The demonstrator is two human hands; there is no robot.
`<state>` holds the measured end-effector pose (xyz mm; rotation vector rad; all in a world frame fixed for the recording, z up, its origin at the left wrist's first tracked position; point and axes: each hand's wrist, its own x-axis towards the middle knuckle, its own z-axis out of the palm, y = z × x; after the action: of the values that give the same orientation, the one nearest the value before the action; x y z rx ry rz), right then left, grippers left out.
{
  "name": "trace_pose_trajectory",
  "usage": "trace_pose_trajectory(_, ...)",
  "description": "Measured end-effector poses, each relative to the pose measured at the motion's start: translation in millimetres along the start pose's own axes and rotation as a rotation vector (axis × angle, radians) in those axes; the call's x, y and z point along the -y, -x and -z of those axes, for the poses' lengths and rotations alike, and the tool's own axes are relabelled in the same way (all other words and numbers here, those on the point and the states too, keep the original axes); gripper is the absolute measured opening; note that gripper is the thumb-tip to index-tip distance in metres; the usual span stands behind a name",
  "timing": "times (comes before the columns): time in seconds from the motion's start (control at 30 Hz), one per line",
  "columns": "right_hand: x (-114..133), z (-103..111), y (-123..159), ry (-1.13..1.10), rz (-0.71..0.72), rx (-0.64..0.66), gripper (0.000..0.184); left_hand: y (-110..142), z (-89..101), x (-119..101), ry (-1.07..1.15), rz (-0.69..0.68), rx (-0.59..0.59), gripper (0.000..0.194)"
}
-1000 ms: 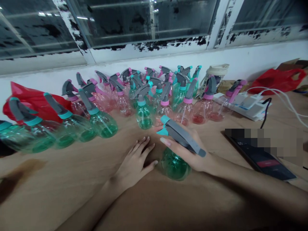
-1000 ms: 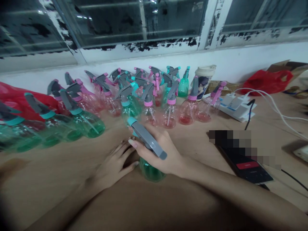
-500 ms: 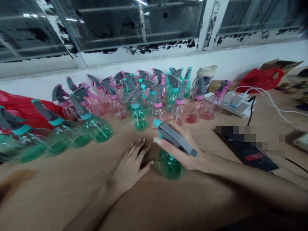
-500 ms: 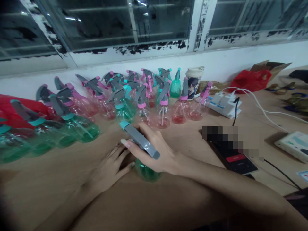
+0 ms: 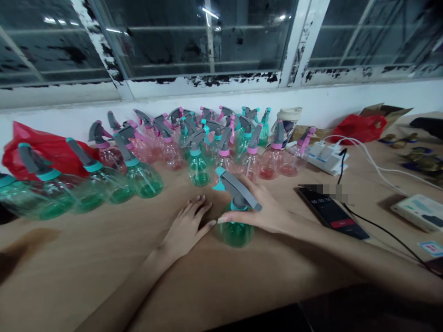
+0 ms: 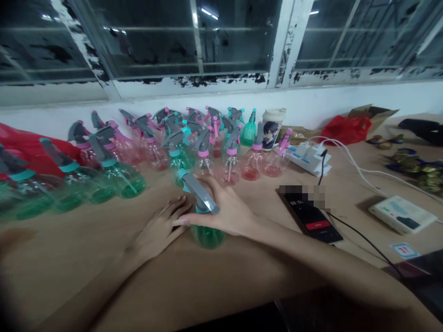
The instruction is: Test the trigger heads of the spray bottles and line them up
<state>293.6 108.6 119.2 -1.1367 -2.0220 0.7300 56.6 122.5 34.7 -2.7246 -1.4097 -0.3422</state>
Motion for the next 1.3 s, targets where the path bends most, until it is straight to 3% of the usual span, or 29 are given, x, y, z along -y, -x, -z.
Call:
trace_pose_trajectory(0.1,2.2,11.3,12.1,0.104,0.031,0.031,0.082,-1.0,2.7,-1.8,-0.010,0.003,0.021,0.051)
trace_pose_trajectory(0.3,2.9,24.6,27.3,0.279,0.163,0.017,0.045,-0.8,3.1,-6.9,-0.049,0.020,0.003,0.049)
trace_pose_trajectory(0.47,18.1,20.1,25.0,0.381,0.090,0.045,0.043,17.8,5.8,-7.7,-0.065,0.014,-0.018,0.045)
trace_pose_trajectory(0.67,30.8,-17.6,1.7,0.308,0.090,0.057,0.047,76.4,21.9,11.0,-0.092,0.067,-0.039,0.045)
trace_pose_trajectory(0.9,44.3,-73.7,-55.6,0.398,0.122,-0.037,0.046,136.9,36.1,39.0,-0.072,0.165,-0.077,0.043)
trace_pose_trajectory(1.07,45.0,-99.0,-98.3,0.468,0.064,-0.097,0.049,147.5,40.7,40.2,-0.036,0.197,-0.088,0.041)
trace_pose_trajectory(1.3,46.2,-113.8,-132.8,0.534,-0.037,-0.107,0.049,147.4,37.0,37.8,-0.056,0.201,-0.069,0.040)
